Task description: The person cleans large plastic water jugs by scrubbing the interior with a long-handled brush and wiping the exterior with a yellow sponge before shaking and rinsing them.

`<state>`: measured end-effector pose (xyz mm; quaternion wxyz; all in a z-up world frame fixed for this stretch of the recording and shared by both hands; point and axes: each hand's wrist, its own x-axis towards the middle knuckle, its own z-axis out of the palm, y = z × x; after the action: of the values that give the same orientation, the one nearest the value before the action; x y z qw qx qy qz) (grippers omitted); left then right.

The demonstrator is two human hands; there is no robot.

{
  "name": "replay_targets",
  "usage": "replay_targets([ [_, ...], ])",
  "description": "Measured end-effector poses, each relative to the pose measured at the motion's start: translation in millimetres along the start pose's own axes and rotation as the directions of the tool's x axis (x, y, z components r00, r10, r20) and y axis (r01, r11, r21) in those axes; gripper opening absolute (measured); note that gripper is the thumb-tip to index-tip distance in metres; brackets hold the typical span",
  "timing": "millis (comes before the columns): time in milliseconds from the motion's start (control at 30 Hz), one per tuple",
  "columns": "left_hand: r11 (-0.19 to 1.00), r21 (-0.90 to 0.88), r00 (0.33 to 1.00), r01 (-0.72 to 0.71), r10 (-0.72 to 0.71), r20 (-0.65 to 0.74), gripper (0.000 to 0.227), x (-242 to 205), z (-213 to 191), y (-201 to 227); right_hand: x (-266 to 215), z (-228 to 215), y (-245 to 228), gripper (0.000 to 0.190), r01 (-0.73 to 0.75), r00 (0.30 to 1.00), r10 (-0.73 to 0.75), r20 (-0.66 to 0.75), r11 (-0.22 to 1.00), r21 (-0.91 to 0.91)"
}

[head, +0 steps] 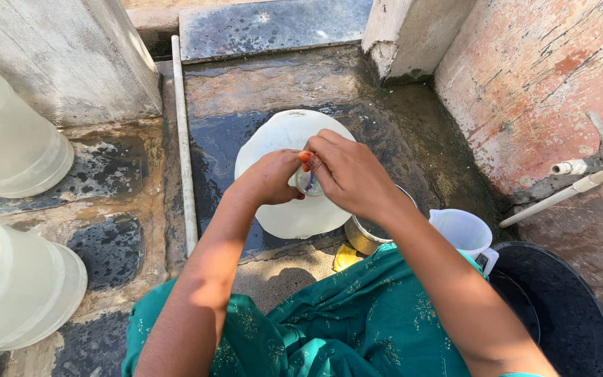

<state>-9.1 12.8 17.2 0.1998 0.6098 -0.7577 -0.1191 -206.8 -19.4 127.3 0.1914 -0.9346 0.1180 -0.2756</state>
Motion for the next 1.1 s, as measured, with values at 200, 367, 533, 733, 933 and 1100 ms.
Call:
replay_targets([
  [200, 0.987, -0.138, 0.995, 0.081, -0.087, -0.04, 0.081, -5, -16, 9, -23, -14, -45, 0.007, 0.056, 0.978, -0.043, -0.204, 0.997, 0.058],
  [367, 0.991, -0.103, 0.992, 0.08, -0.09, -0.092, 0.074, -5, -14, 3, 1, 12, -13, 0.007, 0.08, 0.992, -0.082, -0.095, 0.996, -0.033],
  [533, 0.99, -0.111, 0.99, 0.082, -0.094, -0.106, 0.084, -6, -16, 7, -27, -32, -37, 0.01, 0.021, 0.99, -0.017, -0.143, 0.999, 0.026],
  [733, 0.99, -0.124, 0.99, 0.059, -0.074, -0.119, 0.082, -10, -19, -4, -32, -42, -49, 0.017, 0.083, 0.987, -0.094, -0.134, 0.993, -0.079],
  [933, 0.974, -0.225, 0.987, -0.04, 0.003, -0.161, 0.091, -14, -25, -8, -67, -90, 12, 0.006, -0.051, 0.977, -0.012, -0.212, 0.956, -0.289],
  [1100, 0.963, -0.198, 0.945, -0.181, 0.115, -0.308, 0.082, -21, -35, 3, -76, -21, 121, 0.007, -0.174, 0.974, 0.212, 0.08, 0.925, -0.338],
])
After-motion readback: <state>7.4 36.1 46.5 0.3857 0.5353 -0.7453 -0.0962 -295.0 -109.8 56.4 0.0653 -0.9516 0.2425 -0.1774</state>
